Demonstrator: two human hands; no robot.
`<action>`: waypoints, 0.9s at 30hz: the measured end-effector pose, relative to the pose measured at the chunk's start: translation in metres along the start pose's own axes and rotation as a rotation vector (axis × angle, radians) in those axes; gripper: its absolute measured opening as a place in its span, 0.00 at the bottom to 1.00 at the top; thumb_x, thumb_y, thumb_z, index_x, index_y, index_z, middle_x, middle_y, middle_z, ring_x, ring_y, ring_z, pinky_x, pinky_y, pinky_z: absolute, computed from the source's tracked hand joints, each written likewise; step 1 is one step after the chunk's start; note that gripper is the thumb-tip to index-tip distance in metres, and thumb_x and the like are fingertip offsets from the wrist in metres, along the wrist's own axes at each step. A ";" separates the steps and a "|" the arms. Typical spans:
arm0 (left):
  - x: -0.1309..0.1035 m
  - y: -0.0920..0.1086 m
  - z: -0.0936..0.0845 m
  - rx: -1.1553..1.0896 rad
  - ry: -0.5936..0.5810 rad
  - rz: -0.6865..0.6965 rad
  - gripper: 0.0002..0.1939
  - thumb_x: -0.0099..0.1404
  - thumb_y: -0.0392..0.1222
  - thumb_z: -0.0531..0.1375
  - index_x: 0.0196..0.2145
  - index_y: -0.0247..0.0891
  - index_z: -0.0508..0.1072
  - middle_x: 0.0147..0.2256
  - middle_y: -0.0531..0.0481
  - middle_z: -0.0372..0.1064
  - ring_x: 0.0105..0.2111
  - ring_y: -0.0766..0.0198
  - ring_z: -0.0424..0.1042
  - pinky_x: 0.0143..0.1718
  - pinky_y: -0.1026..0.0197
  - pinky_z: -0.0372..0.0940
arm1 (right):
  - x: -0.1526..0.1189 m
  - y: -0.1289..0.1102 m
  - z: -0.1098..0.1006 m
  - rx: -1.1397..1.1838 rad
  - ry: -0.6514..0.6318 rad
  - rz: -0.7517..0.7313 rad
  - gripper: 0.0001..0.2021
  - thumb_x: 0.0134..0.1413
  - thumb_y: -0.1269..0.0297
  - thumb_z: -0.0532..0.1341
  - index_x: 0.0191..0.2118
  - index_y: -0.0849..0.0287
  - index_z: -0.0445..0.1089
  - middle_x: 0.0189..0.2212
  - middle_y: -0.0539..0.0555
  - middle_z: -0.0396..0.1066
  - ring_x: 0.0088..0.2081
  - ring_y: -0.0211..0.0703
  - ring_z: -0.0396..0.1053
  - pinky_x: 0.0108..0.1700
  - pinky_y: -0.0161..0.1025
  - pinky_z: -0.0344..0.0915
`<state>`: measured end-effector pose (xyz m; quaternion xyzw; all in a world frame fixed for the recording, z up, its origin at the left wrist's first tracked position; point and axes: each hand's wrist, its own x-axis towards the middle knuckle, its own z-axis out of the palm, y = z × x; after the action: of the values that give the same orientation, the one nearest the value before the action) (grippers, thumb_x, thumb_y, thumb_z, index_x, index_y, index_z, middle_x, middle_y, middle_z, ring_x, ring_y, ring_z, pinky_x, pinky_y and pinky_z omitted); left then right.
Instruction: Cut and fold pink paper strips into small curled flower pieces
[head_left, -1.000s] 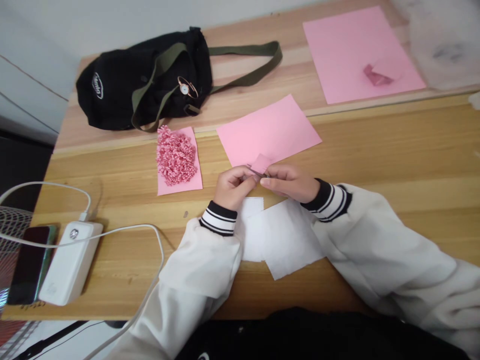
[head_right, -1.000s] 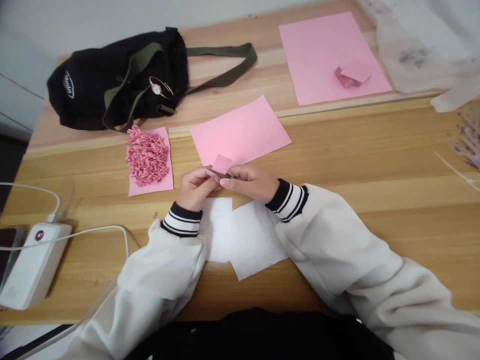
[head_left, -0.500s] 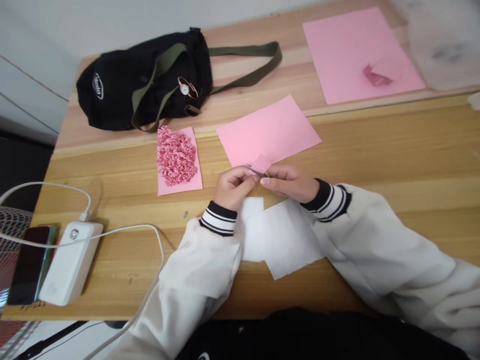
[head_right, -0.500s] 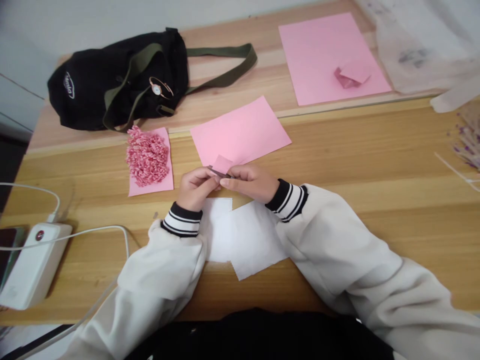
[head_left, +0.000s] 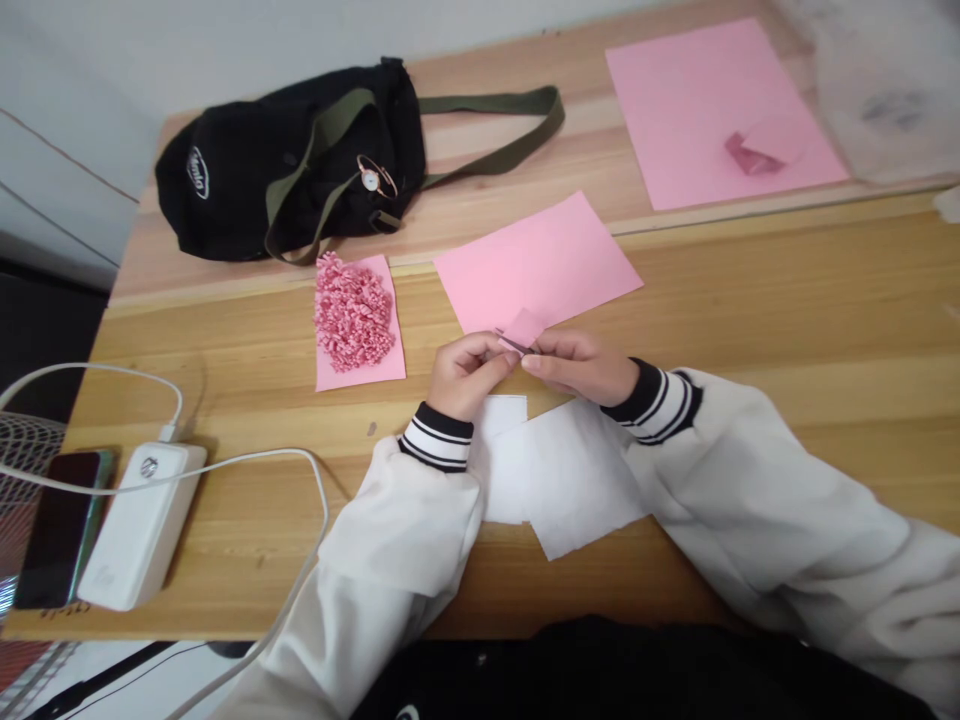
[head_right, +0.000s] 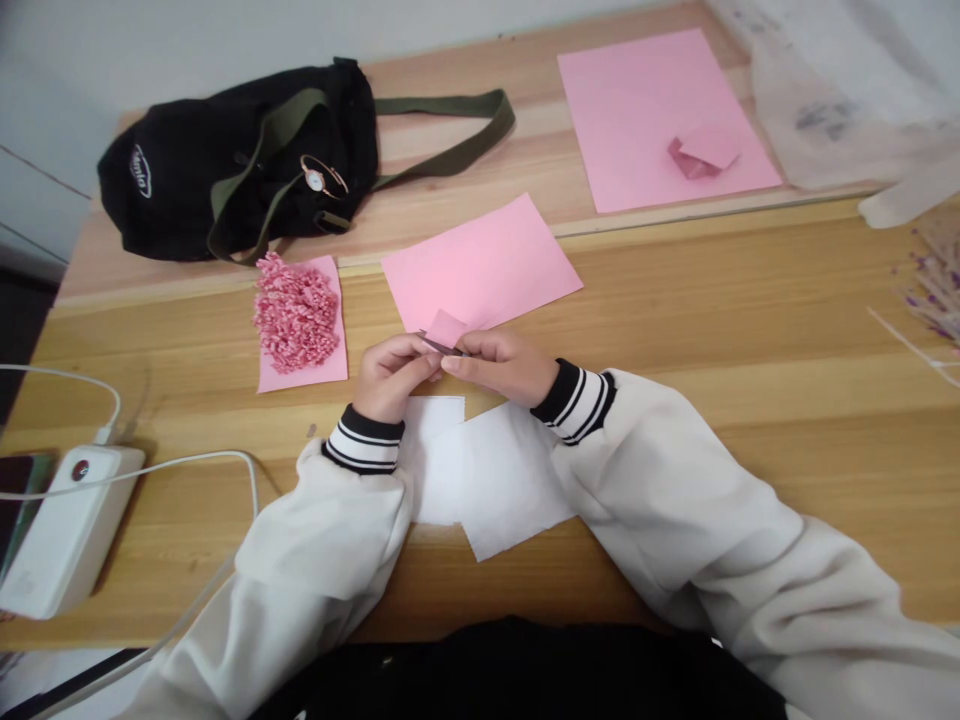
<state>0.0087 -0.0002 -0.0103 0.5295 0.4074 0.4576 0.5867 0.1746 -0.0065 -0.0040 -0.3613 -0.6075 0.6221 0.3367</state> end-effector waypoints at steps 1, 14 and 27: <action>0.000 0.000 0.000 -0.003 0.003 0.003 0.09 0.48 0.42 0.66 0.19 0.35 0.72 0.17 0.55 0.64 0.19 0.72 0.61 0.24 0.66 0.57 | 0.000 0.000 0.000 0.002 -0.002 -0.007 0.22 0.53 0.47 0.58 0.22 0.60 0.56 0.13 0.41 0.48 0.17 0.28 0.45 0.20 0.32 0.40; 0.001 -0.003 -0.002 0.011 0.047 -0.011 0.08 0.50 0.41 0.66 0.21 0.35 0.72 0.17 0.55 0.63 0.19 0.71 0.60 0.23 0.65 0.56 | 0.001 -0.008 0.001 0.072 -0.047 -0.015 0.20 0.52 0.46 0.60 0.28 0.61 0.65 0.14 0.42 0.49 0.20 0.31 0.51 0.22 0.32 0.49; 0.001 -0.001 0.000 0.035 0.006 0.018 0.08 0.49 0.40 0.66 0.19 0.35 0.72 0.17 0.55 0.63 0.19 0.71 0.59 0.24 0.64 0.57 | 0.002 -0.007 0.002 0.054 -0.006 0.011 0.20 0.50 0.47 0.60 0.24 0.60 0.60 0.16 0.43 0.50 0.21 0.31 0.50 0.22 0.33 0.45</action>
<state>0.0089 0.0012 -0.0115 0.5419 0.4123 0.4572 0.5721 0.1715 -0.0061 0.0035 -0.3537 -0.5894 0.6413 0.3409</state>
